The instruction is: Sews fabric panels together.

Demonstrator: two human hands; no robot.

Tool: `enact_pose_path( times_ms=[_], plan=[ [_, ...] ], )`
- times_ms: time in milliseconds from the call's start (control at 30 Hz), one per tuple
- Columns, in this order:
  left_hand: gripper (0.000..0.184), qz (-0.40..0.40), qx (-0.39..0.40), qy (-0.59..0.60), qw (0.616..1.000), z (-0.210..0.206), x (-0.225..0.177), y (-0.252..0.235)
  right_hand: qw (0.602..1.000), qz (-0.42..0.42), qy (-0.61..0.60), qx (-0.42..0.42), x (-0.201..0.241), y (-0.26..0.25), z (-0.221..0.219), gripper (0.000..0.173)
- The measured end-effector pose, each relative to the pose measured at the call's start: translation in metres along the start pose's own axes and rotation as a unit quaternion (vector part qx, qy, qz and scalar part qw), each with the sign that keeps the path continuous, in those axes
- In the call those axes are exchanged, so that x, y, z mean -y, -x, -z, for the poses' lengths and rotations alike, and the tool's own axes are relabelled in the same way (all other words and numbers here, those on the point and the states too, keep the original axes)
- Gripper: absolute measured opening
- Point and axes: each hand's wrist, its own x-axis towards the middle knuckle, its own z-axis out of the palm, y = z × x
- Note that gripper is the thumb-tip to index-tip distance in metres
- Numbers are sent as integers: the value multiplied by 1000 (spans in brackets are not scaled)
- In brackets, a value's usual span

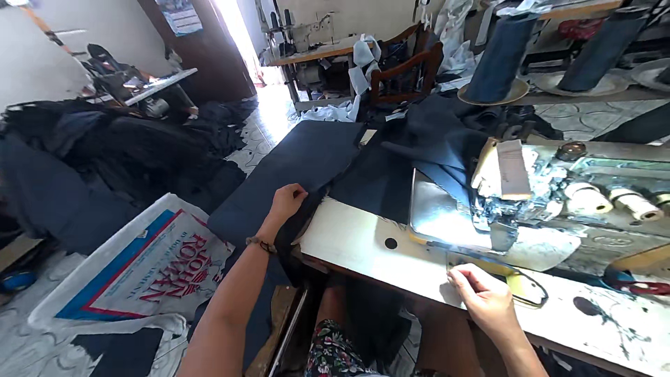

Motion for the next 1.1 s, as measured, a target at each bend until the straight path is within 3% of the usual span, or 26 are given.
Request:
enact_pose_path(
  times_ms=[67,200,300,367,467,533,567,633,700,767,833,900,1100],
  plan=[
    [24,-3,6,-4,1000,10,6,-3,1000,1,-3,7,-1,0,1,30],
    [34,111,-24,1,994,41,-33,-3,1000,-22,-5,15,2,-2,2,28],
    [33,35,-31,58,997,42,-48,-4,982,-152,-101,43,30,-9,1,23],
    [33,-34,30,82,996,30,-74,26,919,-268,-260,126,54,-12,-6,30],
    [29,-82,132,117,981,-3,-106,89,803,-317,-437,253,65,-12,-34,58],
    [32,-108,223,147,958,-26,-120,128,756,-335,-505,246,67,-15,-51,66],
    [33,-137,267,159,941,-34,-125,146,747,-349,-523,216,70,-18,-56,56],
    [31,-213,358,170,893,-45,-131,173,755,-401,-502,128,77,-24,-59,33],
    [26,-282,421,167,846,-49,-135,181,771,-462,-434,60,80,-28,-61,26],
    [23,-325,368,118,863,-51,-141,172,783,-469,-405,53,77,-21,-60,29],
    [30,-348,244,43,904,-60,-148,147,797,-437,-415,51,77,-5,-59,29],
    [37,-383,171,23,908,-72,-152,112,812,-409,-415,41,80,6,-56,28],
    [18,-389,230,176,875,-88,-167,77,846,-362,-388,57,75,18,-35,25]
  ],
)
